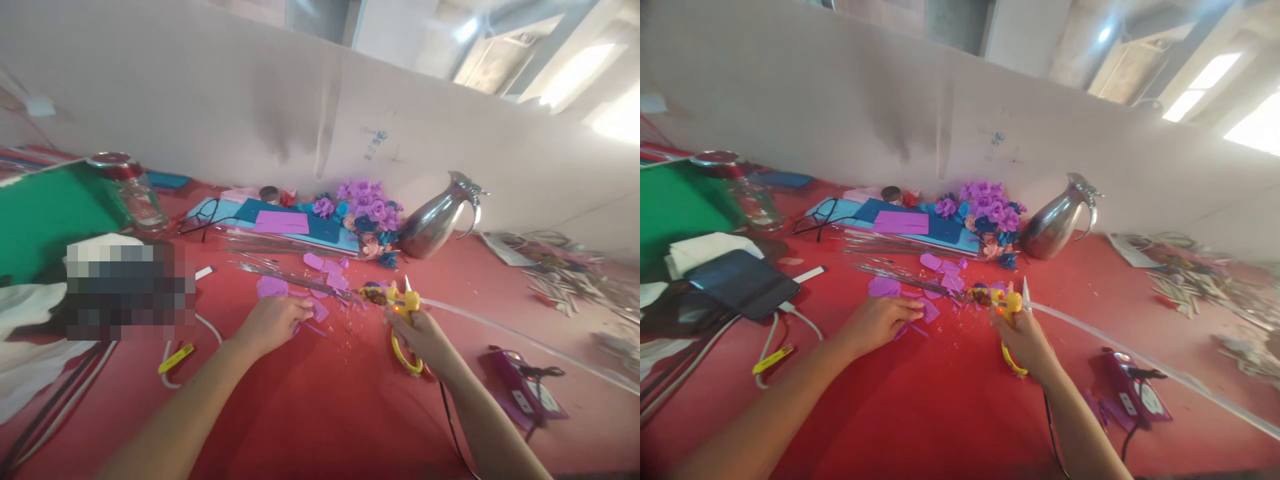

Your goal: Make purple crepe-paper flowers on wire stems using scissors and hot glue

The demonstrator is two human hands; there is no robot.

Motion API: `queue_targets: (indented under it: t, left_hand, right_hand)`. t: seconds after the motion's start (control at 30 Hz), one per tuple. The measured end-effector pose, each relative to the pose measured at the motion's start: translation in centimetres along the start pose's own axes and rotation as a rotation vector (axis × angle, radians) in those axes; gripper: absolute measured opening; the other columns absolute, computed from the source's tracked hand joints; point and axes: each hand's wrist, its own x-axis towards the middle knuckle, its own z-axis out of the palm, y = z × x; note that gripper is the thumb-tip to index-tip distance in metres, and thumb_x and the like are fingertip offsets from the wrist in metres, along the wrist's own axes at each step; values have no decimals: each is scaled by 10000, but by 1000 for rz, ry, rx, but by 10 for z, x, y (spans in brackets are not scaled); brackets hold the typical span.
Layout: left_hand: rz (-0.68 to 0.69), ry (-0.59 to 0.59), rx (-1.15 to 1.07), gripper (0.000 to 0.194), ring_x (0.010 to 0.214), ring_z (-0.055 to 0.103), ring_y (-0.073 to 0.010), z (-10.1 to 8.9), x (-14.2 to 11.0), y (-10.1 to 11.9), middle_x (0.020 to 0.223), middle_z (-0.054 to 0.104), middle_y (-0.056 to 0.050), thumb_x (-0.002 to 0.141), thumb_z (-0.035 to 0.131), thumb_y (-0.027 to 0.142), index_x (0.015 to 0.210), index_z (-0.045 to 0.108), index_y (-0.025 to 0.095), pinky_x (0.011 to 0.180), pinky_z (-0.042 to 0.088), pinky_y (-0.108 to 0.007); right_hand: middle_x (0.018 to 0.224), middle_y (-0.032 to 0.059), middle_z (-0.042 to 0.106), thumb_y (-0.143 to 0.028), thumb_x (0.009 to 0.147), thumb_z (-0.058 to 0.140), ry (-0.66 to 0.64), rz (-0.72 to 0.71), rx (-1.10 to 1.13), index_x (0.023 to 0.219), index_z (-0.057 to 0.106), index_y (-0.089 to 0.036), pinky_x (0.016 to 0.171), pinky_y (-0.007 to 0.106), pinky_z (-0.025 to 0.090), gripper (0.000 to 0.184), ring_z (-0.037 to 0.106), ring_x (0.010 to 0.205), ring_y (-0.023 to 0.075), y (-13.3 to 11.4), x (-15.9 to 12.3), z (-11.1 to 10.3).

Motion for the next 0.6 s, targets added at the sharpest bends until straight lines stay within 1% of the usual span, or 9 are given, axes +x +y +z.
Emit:
queue_targets:
  t: [0.07, 0.1, 0.17, 0.23, 0.33, 0.4, 0.47, 0.53, 0.6]
  left_hand:
    - [-7, -3, -6, 486, 1064, 642, -212, -1, 1, 0, 1162, 679, 16, 725, 478, 11, 1019, 715, 317, 859, 512, -346]
    - [-9, -2, -7, 500, 1065, 641, -207, -2, 1, 0, 1160, 679, 22, 714, 475, 6, 1017, 715, 322, 865, 511, -340]
    - [-1, 9, -10, 518, 1051, 649, -189, -3, 2, -1, 1144, 687, 32, 705, 460, 0, 1013, 717, 328, 873, 510, -317]
    - [19, 13, -12, 518, 1039, 654, -183, -4, 3, -3, 1141, 688, 34, 707, 451, 8, 1010, 719, 330, 864, 516, -303]
    - [-2, 15, -9, 514, 1060, 644, -188, -1, 3, -8, 1155, 678, 50, 727, 448, 35, 1036, 707, 354, 896, 508, -324]
    - [-36, 14, -30, 512, 1070, 639, -191, 2, 3, -11, 1164, 670, 64, 737, 446, 49, 1042, 701, 371, 913, 502, -337]
    - [-59, 16, -61, 506, 1070, 639, -195, 5, 3, -14, 1160, 673, 66, 734, 452, 55, 1033, 704, 375, 918, 502, -341]
    - [-67, 29, -85, 496, 1071, 638, -195, 7, 3, -17, 1149, 680, 64, 732, 461, 61, 1024, 708, 376, 919, 502, -338]
    - [-63, 36, -96, 486, 1075, 636, -192, 8, 3, -19, 1146, 682, 67, 732, 469, 69, 1017, 710, 380, 919, 503, -335]
  right_hand:
    - [417, -62, 405, -556, 805, 526, -17, 84, 160, 631, 534, -171, 408, 222, 287, 422, 358, 379, 80, 11, 16, -17]
    - [426, -64, 409, -550, 776, 572, -25, 105, 241, 610, 510, -175, 412, 215, 290, 415, 361, 389, 73, 15, 24, -26]
    - [465, -68, 443, -473, 690, 689, 4, 165, 373, 647, 514, -174, 415, 202, 301, 349, 383, 409, 66, 25, 42, -41]
    - [478, -67, 463, -373, 681, 712, 45, 206, 372, 655, 518, -169, 422, 193, 326, 283, 406, 417, 63, 34, 59, -53]
    - [492, -48, 486, -269, 743, 672, 82, 264, 309, 620, 522, -147, 428, 185, 354, 229, 429, 425, 60, 47, 78, -62]
    - [628, -7, 580, -270, 819, 629, 72, 307, 252, 734, 587, -116, 485, 204, 431, 181, 517, 510, 82, 53, 85, -64]
    - [891, 41, 640, -300, 883, 579, 49, 345, 188, 966, 610, -117, 622, 277, 519, 203, 610, 707, 129, 57, 90, -65]
    - [1101, 68, 606, -318, 906, 554, 34, 371, 122, 1135, 564, -151, 753, 366, 537, 284, 619, 896, 178, 57, 92, -66]
    - [1152, 80, 587, -322, 908, 551, 37, 380, 54, 1171, 548, -157, 792, 394, 531, 311, 610, 949, 196, 57, 93, -67]
